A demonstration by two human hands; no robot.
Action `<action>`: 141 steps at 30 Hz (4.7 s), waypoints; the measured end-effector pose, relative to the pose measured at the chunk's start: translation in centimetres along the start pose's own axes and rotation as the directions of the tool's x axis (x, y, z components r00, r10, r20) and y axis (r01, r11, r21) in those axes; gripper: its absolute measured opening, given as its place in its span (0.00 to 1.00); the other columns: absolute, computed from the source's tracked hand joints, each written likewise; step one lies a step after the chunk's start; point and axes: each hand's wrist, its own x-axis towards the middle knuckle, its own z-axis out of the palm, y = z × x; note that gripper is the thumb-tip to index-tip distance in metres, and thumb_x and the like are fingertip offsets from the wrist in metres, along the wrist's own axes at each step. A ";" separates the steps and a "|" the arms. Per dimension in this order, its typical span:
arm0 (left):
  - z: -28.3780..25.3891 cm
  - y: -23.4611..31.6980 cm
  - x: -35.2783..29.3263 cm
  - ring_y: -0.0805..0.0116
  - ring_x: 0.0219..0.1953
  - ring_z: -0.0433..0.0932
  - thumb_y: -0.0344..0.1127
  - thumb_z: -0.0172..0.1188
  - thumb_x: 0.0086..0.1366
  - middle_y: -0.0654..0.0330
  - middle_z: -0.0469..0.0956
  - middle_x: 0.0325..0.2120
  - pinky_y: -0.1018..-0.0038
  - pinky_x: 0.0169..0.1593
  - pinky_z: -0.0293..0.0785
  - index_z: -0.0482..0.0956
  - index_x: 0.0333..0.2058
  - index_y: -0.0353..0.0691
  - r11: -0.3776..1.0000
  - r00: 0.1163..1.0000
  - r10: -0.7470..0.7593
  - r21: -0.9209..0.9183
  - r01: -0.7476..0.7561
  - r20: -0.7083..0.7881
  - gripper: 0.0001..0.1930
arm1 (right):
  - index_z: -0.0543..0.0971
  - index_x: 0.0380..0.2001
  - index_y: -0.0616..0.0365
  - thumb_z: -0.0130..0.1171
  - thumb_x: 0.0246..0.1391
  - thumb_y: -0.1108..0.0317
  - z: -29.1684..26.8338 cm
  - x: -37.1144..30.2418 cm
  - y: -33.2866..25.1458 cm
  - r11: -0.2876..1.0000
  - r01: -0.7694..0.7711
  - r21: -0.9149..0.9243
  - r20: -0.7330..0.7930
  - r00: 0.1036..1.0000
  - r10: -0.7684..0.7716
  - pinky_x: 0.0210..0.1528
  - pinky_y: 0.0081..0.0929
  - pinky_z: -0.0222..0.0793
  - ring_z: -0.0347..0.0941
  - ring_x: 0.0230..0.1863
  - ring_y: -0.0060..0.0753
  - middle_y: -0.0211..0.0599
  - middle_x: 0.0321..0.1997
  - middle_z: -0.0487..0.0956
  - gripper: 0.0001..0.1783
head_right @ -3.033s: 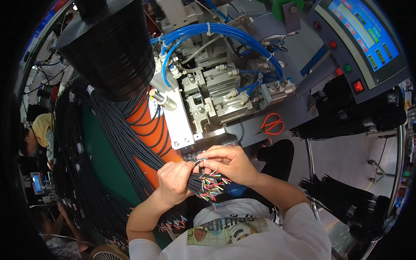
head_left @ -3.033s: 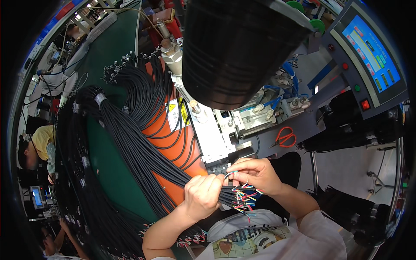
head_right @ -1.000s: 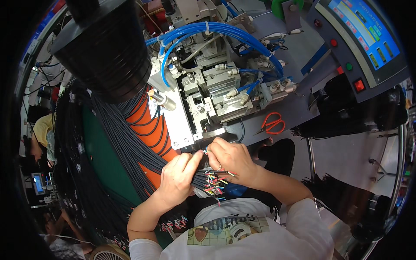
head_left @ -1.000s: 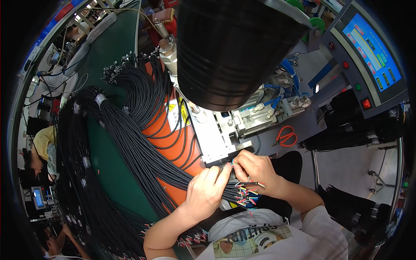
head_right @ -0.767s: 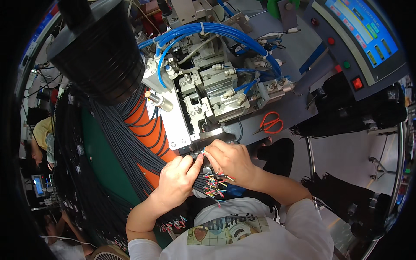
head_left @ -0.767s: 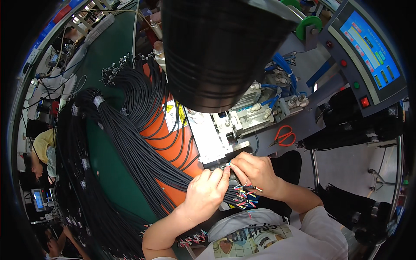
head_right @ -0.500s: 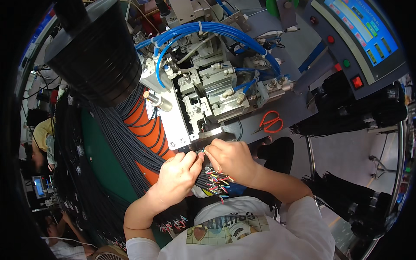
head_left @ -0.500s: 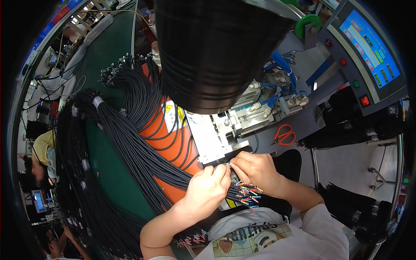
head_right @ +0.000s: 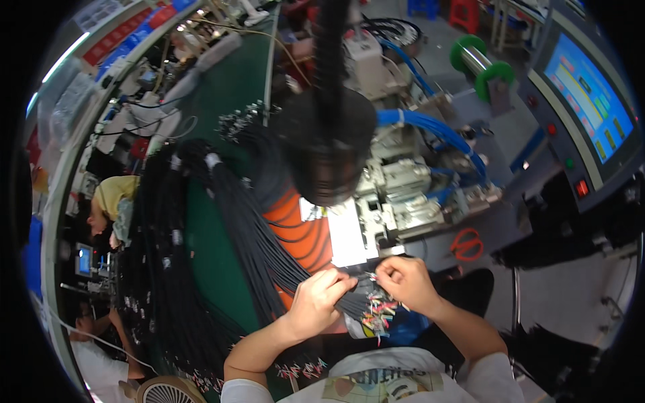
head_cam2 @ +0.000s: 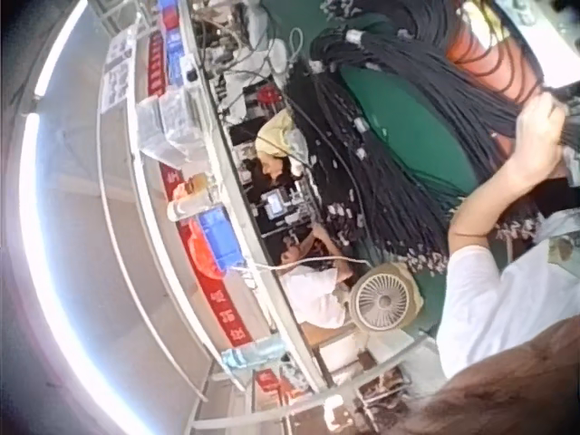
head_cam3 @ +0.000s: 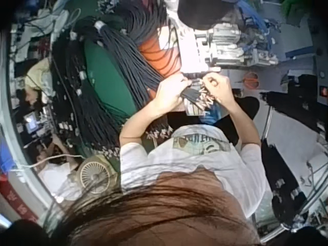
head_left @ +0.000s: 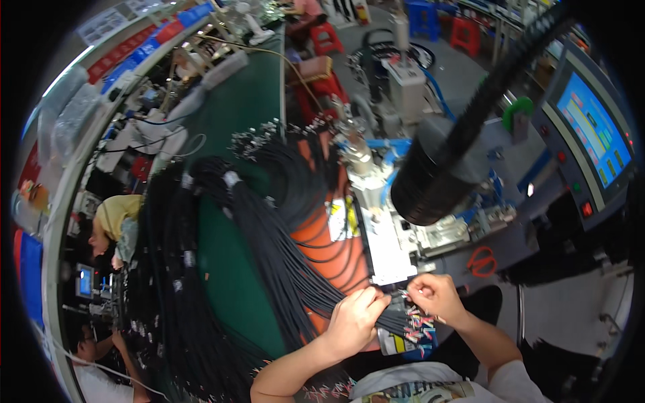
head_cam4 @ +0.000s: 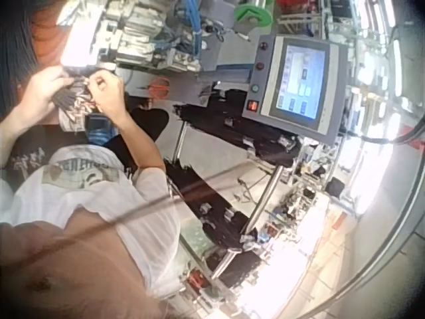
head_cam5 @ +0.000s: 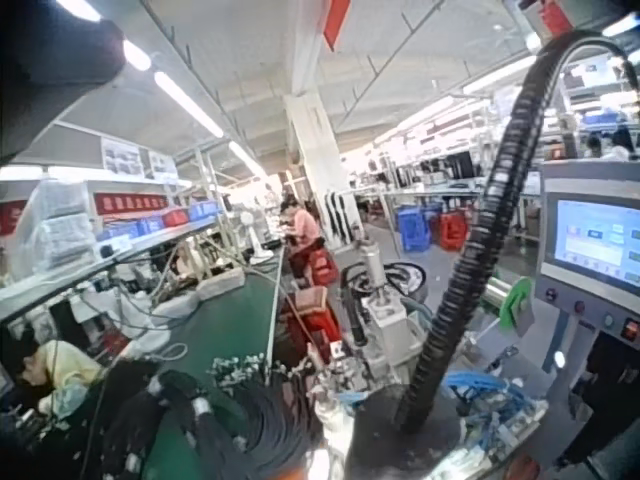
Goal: The person takes a bundle of cables from a rack, places it on the workbench, and inserts the wire ends into a processing machine one by one by hand.
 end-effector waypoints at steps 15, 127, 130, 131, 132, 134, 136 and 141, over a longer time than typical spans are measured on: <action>-0.8 -1.8 -1.7 0.52 0.36 0.80 0.26 0.65 0.44 0.52 0.79 0.33 0.64 0.40 0.75 0.77 0.43 0.34 0.983 0.997 0.054 -0.171 -0.063 -0.057 0.23 | 0.77 0.44 0.67 0.56 0.57 0.81 -0.3 -1.8 -1.6 0.806 -0.171 0.567 0.240 0.970 0.037 0.33 0.21 0.75 0.75 0.32 0.21 0.40 0.38 0.78 0.11; 0.4 1.0 0.9 0.57 0.20 0.77 0.36 0.71 0.42 0.56 0.74 0.17 0.68 0.25 0.71 0.74 0.27 0.37 0.979 0.999 0.026 -0.202 -0.016 0.044 0.16 | 0.82 0.36 0.64 0.64 0.50 0.78 -1.1 -0.8 -2.6 0.983 0.166 0.082 0.175 0.968 -0.178 0.27 0.11 0.68 0.75 0.28 0.15 0.36 0.34 0.81 0.08; 0.4 1.0 1.0 0.56 0.20 0.77 0.36 0.71 0.42 0.55 0.74 0.17 0.67 0.25 0.72 0.74 0.27 0.36 0.976 0.999 -0.013 -0.215 0.023 0.045 0.16 | 0.82 0.36 0.65 0.63 0.51 0.78 -0.8 -0.8 -2.3 0.969 0.181 0.169 0.135 0.970 -0.205 0.28 0.11 0.68 0.74 0.28 0.15 0.37 0.34 0.81 0.08; 0.3 1.0 1.0 0.56 0.20 0.77 0.36 0.70 0.42 0.55 0.74 0.17 0.67 0.25 0.72 0.74 0.27 0.36 0.974 0.999 -0.005 -0.224 0.017 0.052 0.16 | 0.82 0.36 0.65 0.63 0.51 0.78 -0.9 -0.7 -2.4 0.971 0.168 0.170 0.149 0.970 -0.193 0.28 0.11 0.67 0.74 0.29 0.15 0.37 0.34 0.81 0.07; 0.3 1.0 1.1 0.56 0.20 0.77 0.36 0.70 0.42 0.55 0.74 0.17 0.67 0.25 0.72 0.74 0.27 0.36 0.972 0.998 0.003 -0.234 0.010 0.059 0.16 | 0.82 0.36 0.65 0.63 0.51 0.78 -1.0 -0.7 -2.5 0.973 0.155 0.169 0.164 0.969 -0.183 0.28 0.11 0.67 0.74 0.29 0.16 0.37 0.34 0.81 0.07; 0.3 0.9 0.9 0.55 0.20 0.77 0.35 0.70 0.42 0.55 0.75 0.18 0.67 0.25 0.72 0.74 0.28 0.36 0.971 0.998 0.013 -0.238 0.002 0.060 0.16 | 0.82 0.35 0.66 0.63 0.51 0.78 -1.0 -0.7 -1.9 0.968 0.123 0.217 0.177 0.971 -0.163 0.28 0.12 0.67 0.74 0.29 0.15 0.37 0.35 0.81 0.07; 0.2 0.8 0.9 0.55 0.21 0.78 0.34 0.70 0.41 0.55 0.76 0.19 0.67 0.26 0.72 0.74 0.29 0.36 0.974 0.996 0.033 -0.227 -0.012 0.087 0.17 | 0.81 0.35 0.66 0.63 0.52 0.78 -1.0 -0.7 -1.8 0.960 0.091 0.264 0.191 0.971 -0.145 0.28 0.12 0.67 0.74 0.29 0.15 0.37 0.35 0.81 0.07; 0.5 1.1 0.6 0.54 0.22 0.78 0.31 0.68 0.41 0.54 0.76 0.20 0.66 0.27 0.73 0.74 0.30 0.36 0.983 0.997 0.000 -0.183 0.013 0.074 0.16 | 0.81 0.34 0.66 0.63 0.52 0.77 -1.1 -0.8 -2.3 0.979 0.161 0.128 0.173 0.968 -0.182 0.25 0.10 0.64 0.73 0.28 0.12 0.36 0.34 0.81 0.06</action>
